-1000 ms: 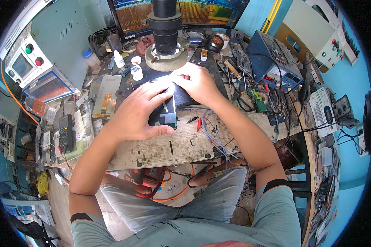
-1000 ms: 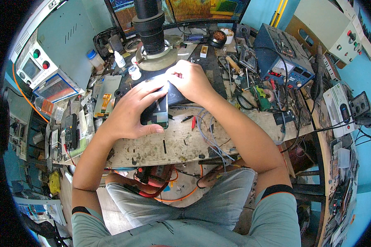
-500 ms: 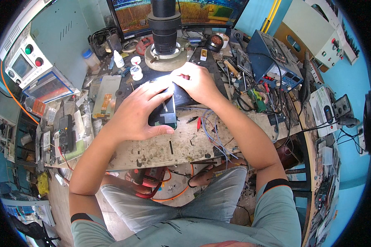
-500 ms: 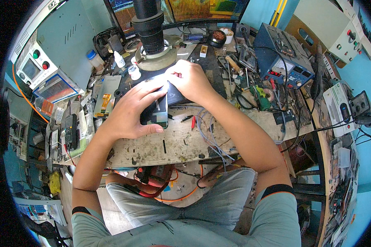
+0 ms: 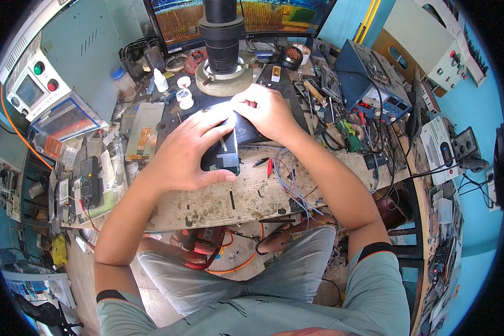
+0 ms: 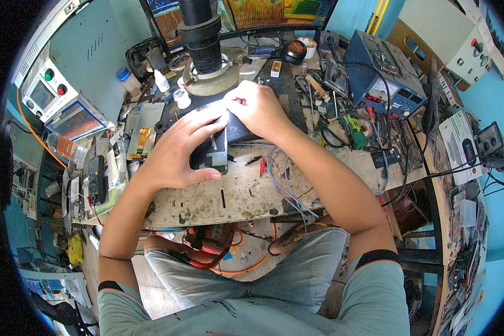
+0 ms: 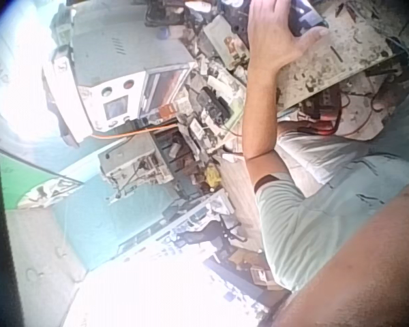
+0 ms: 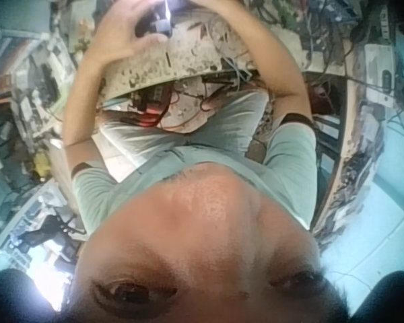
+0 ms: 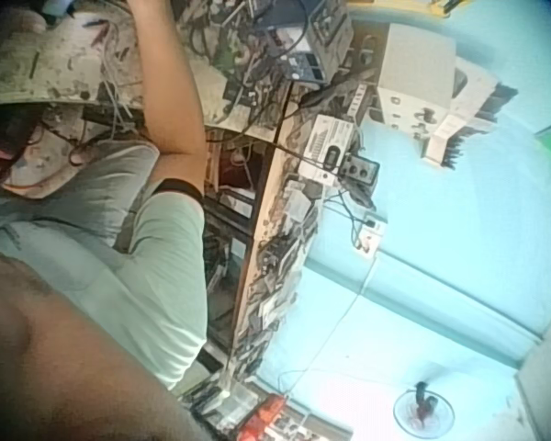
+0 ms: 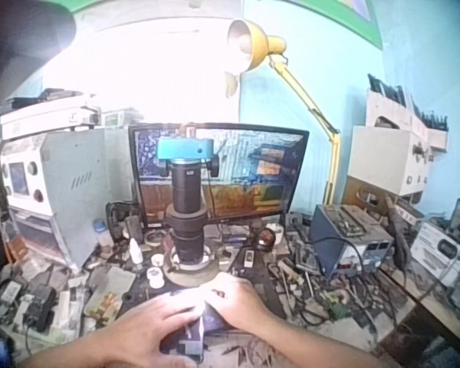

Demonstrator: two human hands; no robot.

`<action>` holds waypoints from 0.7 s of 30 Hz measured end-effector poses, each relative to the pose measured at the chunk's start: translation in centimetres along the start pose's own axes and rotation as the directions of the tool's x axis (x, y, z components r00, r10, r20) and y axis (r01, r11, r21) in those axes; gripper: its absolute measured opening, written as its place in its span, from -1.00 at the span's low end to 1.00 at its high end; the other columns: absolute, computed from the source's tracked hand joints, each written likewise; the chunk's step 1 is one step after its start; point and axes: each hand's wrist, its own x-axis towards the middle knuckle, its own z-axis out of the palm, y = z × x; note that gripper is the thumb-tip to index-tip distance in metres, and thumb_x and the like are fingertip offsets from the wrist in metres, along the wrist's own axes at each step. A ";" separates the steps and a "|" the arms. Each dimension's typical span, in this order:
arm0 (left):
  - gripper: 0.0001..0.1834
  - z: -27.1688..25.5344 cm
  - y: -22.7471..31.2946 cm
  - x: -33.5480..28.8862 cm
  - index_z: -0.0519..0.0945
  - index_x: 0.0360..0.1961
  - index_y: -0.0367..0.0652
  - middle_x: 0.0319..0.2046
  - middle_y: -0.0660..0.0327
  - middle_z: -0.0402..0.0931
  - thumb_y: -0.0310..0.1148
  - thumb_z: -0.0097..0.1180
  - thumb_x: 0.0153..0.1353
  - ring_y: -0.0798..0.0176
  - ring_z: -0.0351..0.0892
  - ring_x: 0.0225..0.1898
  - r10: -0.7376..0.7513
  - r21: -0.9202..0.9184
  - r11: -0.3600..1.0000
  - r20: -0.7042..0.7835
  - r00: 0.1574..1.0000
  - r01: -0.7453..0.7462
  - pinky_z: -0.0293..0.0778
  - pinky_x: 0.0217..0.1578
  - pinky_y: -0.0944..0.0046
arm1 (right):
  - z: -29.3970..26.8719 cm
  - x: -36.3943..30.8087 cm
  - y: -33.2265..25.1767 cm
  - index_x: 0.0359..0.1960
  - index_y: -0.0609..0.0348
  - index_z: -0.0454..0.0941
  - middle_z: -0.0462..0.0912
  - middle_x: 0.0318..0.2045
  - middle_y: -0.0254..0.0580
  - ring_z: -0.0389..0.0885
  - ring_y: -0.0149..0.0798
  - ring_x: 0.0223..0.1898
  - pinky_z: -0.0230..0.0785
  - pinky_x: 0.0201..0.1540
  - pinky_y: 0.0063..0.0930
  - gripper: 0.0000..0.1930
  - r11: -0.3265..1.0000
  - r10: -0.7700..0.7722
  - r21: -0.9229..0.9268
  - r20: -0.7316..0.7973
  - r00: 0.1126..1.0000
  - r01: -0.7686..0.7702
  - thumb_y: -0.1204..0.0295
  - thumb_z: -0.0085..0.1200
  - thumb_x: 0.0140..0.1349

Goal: The person works on a disassembled smartphone at a cluttered electronics repair bench, using a microscope and precision tools to adjust internal components. They handle the phone, a small tool, and a liquid bottle, then return to the microscope for further adjustments.

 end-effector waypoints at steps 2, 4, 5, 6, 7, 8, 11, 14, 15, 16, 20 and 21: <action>0.08 0.0 0.0 0.0 0.46 0.43 -0.17 0.43 -0.12 0.38 0.32 0.42 0.00 -0.26 0.30 0.47 -0.002 -0.003 1.000 0.000 1.000 0.002 0.17 0.49 -0.15 | 0.0 0.0 0.1 -0.24 0.25 0.78 0.70 -0.35 0.00 0.70 -0.06 -0.35 0.53 -0.23 -0.26 -0.78 1.000 -0.009 -0.011 0.001 1.000 0.009 0.33 0.28 0.25; 0.08 0.0 0.1 0.1 0.46 0.43 -0.17 0.43 -0.12 0.37 0.31 0.43 0.00 -0.26 0.30 0.47 -0.006 -0.012 1.000 0.001 1.000 0.006 0.16 0.50 -0.15 | 0.0 -0.1 0.2 -0.24 0.25 0.78 0.70 -0.35 0.00 0.70 -0.05 -0.35 0.54 -0.23 -0.25 -0.78 1.000 -0.016 -0.015 0.000 1.000 0.016 0.33 0.27 0.25; 0.08 0.0 0.1 0.1 0.46 0.43 -0.17 0.44 -0.11 0.37 0.31 0.43 0.00 -0.26 0.29 0.47 -0.008 -0.016 1.000 0.001 1.000 0.008 0.16 0.50 -0.16 | 0.0 -0.1 0.3 -0.24 0.25 0.78 0.70 -0.34 0.00 0.70 -0.05 -0.35 0.54 -0.23 -0.25 -0.78 1.000 -0.018 -0.015 -0.002 1.000 0.018 0.33 0.27 0.25; 0.08 0.0 0.1 0.1 0.46 0.43 -0.17 0.44 -0.11 0.37 0.31 0.43 0.00 -0.26 0.29 0.47 -0.006 -0.018 1.000 0.001 1.000 0.006 0.16 0.50 -0.16 | 0.0 -0.1 0.4 -0.24 0.25 0.78 0.70 -0.34 0.00 0.70 -0.04 -0.35 0.54 -0.23 -0.25 -0.78 1.000 -0.020 -0.014 -0.004 1.000 0.020 0.33 0.27 0.25; 0.08 0.0 0.1 0.1 0.46 0.43 -0.17 0.44 -0.11 0.37 0.30 0.44 0.00 -0.26 0.29 0.47 -0.006 -0.018 1.000 0.000 1.000 0.006 0.16 0.50 -0.16 | 0.1 -0.1 0.3 -0.24 0.25 0.78 0.70 -0.34 0.00 0.70 -0.04 -0.35 0.54 -0.23 -0.25 -0.78 1.000 -0.021 -0.011 -0.004 1.000 0.021 0.32 0.27 0.26; 0.08 0.0 0.1 0.1 0.46 0.43 -0.17 0.44 -0.11 0.37 0.30 0.44 -0.01 -0.26 0.29 0.47 -0.005 -0.019 1.000 0.000 1.000 0.005 0.15 0.50 -0.16 | 0.1 0.0 0.3 -0.24 0.25 0.78 0.70 -0.34 0.00 0.70 -0.04 -0.35 0.54 -0.23 -0.25 -0.77 1.000 -0.022 -0.009 -0.004 1.000 0.022 0.32 0.27 0.26; 0.08 -0.1 0.2 0.0 0.46 0.43 -0.17 0.44 -0.11 0.37 0.29 0.45 -0.01 -0.26 0.30 0.47 -0.003 -0.012 1.000 -0.002 1.000 0.003 0.16 0.50 -0.16 | 0.1 0.0 0.2 -0.24 0.25 0.78 0.70 -0.35 0.00 0.70 -0.04 -0.35 0.53 -0.23 -0.25 -0.77 1.000 -0.018 -0.009 -0.004 1.000 0.018 0.31 0.27 0.26; 0.08 0.0 0.1 0.1 0.47 0.42 -0.18 0.44 -0.11 0.38 0.28 0.46 -0.02 -0.25 0.30 0.47 0.000 -0.019 1.000 -0.005 1.000 0.000 0.17 0.49 -0.15 | 0.0 0.0 0.1 -0.25 0.25 0.78 0.70 -0.35 0.00 0.70 -0.04 -0.35 0.53 -0.24 -0.25 -0.77 1.000 -0.004 -0.005 -0.001 1.000 0.004 0.31 0.27 0.25; 0.07 0.0 0.1 0.1 0.47 0.42 -0.18 0.44 -0.11 0.38 0.28 0.46 -0.02 -0.25 0.30 0.47 0.001 -0.018 1.000 -0.006 1.000 -0.001 0.17 0.49 -0.15 | 0.0 0.0 0.0 -0.25 0.24 0.78 0.70 -0.35 0.00 0.70 -0.04 -0.35 0.53 -0.24 -0.25 -0.77 1.000 0.002 -0.002 0.001 1.000 -0.002 0.31 0.27 0.25; 0.07 0.0 0.1 0.0 0.47 0.42 -0.18 0.44 -0.11 0.38 0.28 0.46 -0.02 -0.25 0.30 0.47 0.001 -0.017 1.000 -0.007 1.000 -0.002 0.18 0.49 -0.15 | 0.0 0.0 0.0 -0.25 0.25 0.78 0.70 -0.35 0.00 0.71 -0.05 -0.35 0.53 -0.24 -0.25 -0.77 1.000 0.001 -0.002 0.003 1.000 -0.001 0.31 0.27 0.25; 0.08 0.0 0.1 0.0 0.47 0.42 -0.19 0.43 -0.11 0.38 0.29 0.46 -0.02 -0.25 0.30 0.47 0.001 -0.017 1.000 -0.007 1.000 -0.001 0.18 0.49 -0.15 | 0.0 0.0 0.2 -0.25 0.25 0.78 0.71 -0.35 0.00 0.71 -0.05 -0.35 0.53 -0.24 -0.26 -0.77 1.000 -0.004 -0.006 0.003 1.000 0.004 0.31 0.28 0.25; 0.08 0.0 0.1 0.0 0.47 0.42 -0.19 0.43 -0.11 0.38 0.29 0.46 -0.02 -0.25 0.30 0.47 0.001 -0.014 1.000 -0.006 1.000 -0.001 0.18 0.49 -0.15 | 0.1 0.0 0.3 -0.25 0.25 0.78 0.71 -0.35 0.00 0.71 -0.05 -0.35 0.53 -0.24 -0.26 -0.77 1.000 -0.006 -0.009 0.000 1.000 0.006 0.31 0.28 0.25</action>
